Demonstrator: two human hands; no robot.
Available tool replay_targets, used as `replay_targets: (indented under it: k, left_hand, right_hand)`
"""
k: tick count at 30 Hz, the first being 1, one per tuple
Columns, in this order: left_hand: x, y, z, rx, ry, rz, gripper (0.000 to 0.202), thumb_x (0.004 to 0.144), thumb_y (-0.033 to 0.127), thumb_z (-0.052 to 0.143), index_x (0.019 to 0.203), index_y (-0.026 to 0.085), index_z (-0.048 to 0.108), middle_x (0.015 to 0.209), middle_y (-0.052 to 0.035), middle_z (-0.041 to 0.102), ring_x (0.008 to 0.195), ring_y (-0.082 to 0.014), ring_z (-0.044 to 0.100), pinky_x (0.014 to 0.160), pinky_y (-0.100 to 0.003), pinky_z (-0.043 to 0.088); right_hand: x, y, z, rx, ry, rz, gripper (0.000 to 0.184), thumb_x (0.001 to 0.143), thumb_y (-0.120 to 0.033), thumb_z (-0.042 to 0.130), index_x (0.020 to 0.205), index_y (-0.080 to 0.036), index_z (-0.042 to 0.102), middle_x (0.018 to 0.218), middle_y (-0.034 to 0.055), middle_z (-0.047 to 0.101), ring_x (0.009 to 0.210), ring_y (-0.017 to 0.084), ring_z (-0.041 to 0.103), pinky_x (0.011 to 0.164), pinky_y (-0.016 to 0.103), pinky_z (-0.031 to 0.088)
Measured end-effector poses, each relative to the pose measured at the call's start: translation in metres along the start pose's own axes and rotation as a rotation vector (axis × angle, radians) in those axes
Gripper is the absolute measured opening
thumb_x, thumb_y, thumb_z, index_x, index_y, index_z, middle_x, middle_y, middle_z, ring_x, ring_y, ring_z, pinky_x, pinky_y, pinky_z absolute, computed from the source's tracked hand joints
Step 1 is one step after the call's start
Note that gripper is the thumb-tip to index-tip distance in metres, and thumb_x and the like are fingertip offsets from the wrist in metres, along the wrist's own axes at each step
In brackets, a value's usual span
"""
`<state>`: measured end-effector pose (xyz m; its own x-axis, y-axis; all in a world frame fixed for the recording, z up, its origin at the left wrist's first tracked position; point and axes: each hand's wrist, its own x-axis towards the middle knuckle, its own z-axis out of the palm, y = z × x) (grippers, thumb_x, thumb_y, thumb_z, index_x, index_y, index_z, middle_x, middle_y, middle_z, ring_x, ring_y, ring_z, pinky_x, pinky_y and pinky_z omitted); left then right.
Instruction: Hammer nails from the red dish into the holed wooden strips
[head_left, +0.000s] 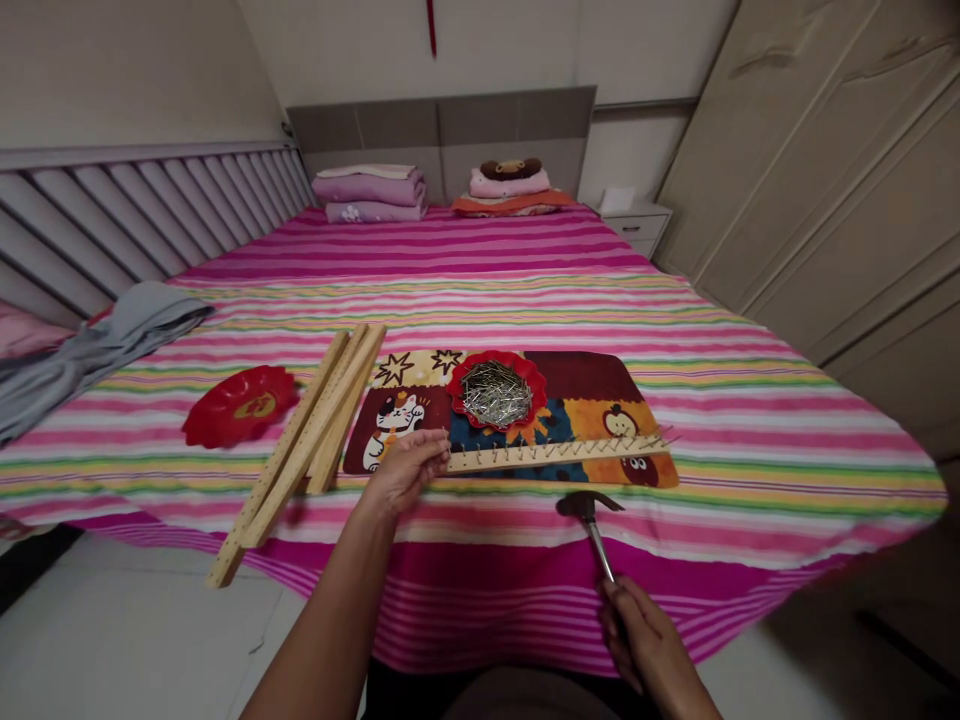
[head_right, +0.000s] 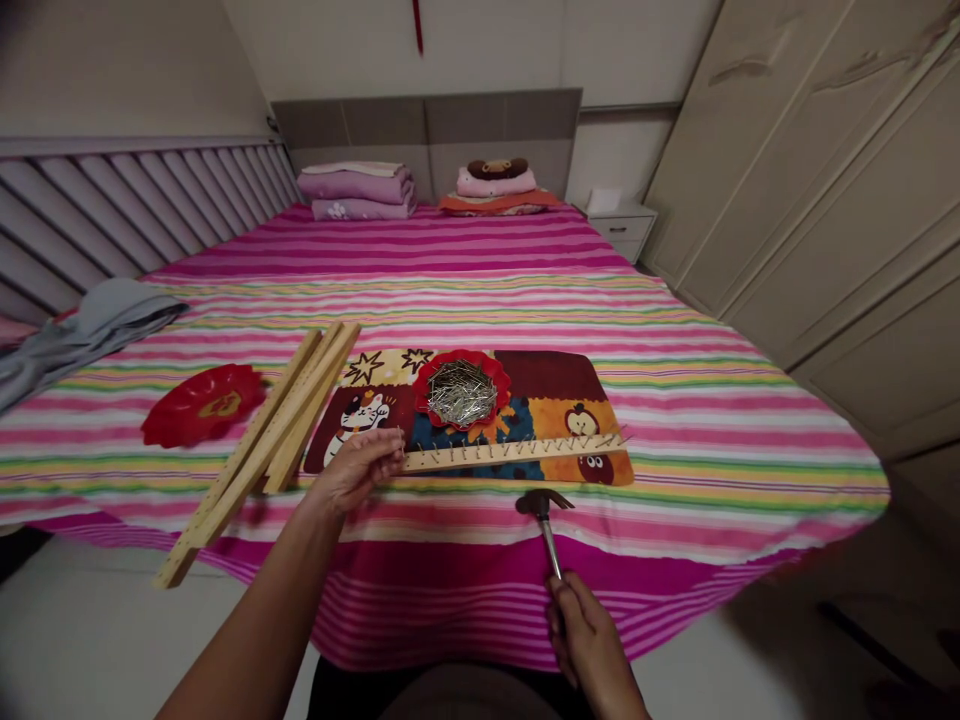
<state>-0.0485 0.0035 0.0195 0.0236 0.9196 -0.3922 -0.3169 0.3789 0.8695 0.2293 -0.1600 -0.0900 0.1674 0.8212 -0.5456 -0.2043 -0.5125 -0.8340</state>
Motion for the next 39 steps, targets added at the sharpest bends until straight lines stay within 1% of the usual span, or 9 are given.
replay_targets:
  k: [3,8,12,18,23,30,35,39]
  left_hand:
    - [-0.006,-0.009,0.003,0.080,0.028,0.023,0.036,0.047,0.024,0.077,0.078,0.012,0.064,0.055,0.0009,0.061,0.051,-0.0080,0.055,0.049,-0.019,0.045]
    - [-0.005,-0.021,0.015,0.252,0.118,0.169,0.024,0.052,0.028,0.072,0.069,0.014,0.062,0.053,0.0021,0.060,0.051,-0.0089,0.054,0.044,-0.017,0.037]
    - [-0.002,-0.025,0.021,0.348,0.193,0.247,0.015,0.054,0.025,0.067,0.064,0.017,0.061,0.053,0.0045,0.058,0.049,-0.0083,0.053,0.050,-0.020,0.042]
    - [0.000,-0.029,0.016,0.504,0.187,0.296,0.011,0.060,0.027,0.063,0.068,0.018,0.062,0.055,0.0038,0.059,0.052,-0.0104,0.054,0.052,-0.021,0.041]
    - [0.001,-0.035,0.011,0.600,0.173,0.336,0.012,0.064,0.029,0.061,0.070,0.018,0.062,0.055,0.0033,0.060,0.054,-0.0111,0.054,0.055,-0.021,0.041]
    - [0.000,-0.040,0.013,0.737,0.206,0.367,0.011,0.067,0.026,0.057,0.072,0.019,0.063,0.058,0.0028,0.061,0.057,-0.0114,0.054,0.057,-0.021,0.041]
    - [-0.002,-0.041,0.014,0.857,0.227,0.401,0.010,0.070,0.024,0.056,0.074,0.019,0.064,0.062,0.0020,0.063,0.060,-0.0118,0.056,0.059,-0.021,0.040]
    - [-0.004,-0.039,0.016,0.956,0.242,0.447,0.008,0.072,0.021,0.056,0.072,0.019,0.064,0.066,0.0013,0.065,0.063,-0.0117,0.057,0.062,-0.022,0.040]
  right_hand:
    - [0.000,0.000,0.000,-0.004,0.008,0.000,0.047,0.069,-0.067,0.057,0.081,-0.021,0.049,0.047,-0.0104,0.037,0.031,0.004,0.020,0.030,0.017,0.013]
    - [-0.002,-0.002,0.000,-0.011,0.011,-0.022,0.048,0.068,-0.067,0.058,0.080,-0.021,0.049,0.049,-0.0095,0.039,0.032,0.004,0.025,0.029,0.017,0.015]
    - [-0.002,-0.003,0.000,-0.024,0.004,-0.025,0.047,0.069,-0.068,0.055,0.078,-0.022,0.048,0.048,-0.0096,0.039,0.030,0.004,0.023,0.027,0.017,0.014]
    - [-0.001,-0.003,-0.002,-0.036,-0.021,-0.028,0.045,0.071,-0.066,0.055,0.074,-0.022,0.047,0.049,-0.0092,0.041,0.030,0.004,0.026,0.027,0.017,0.017]
    - [-0.001,-0.001,-0.003,-0.040,0.001,-0.039,0.047,0.069,-0.067,0.056,0.077,-0.022,0.048,0.050,-0.0093,0.042,0.031,0.005,0.027,0.026,0.017,0.017]
    - [0.002,0.002,-0.003,-0.030,0.024,-0.020,0.045,0.069,-0.066,0.058,0.078,-0.022,0.048,0.049,-0.0095,0.040,0.032,0.005,0.025,0.026,0.017,0.017]
    - [0.000,0.001,-0.003,-0.035,-0.004,-0.032,0.045,0.070,-0.066,0.057,0.077,-0.022,0.048,0.050,-0.0094,0.040,0.032,0.005,0.025,0.027,0.017,0.017]
    - [0.000,0.000,-0.002,-0.038,0.001,-0.033,0.046,0.069,-0.067,0.056,0.076,-0.022,0.048,0.048,-0.0097,0.039,0.031,0.005,0.024,0.027,0.017,0.017]
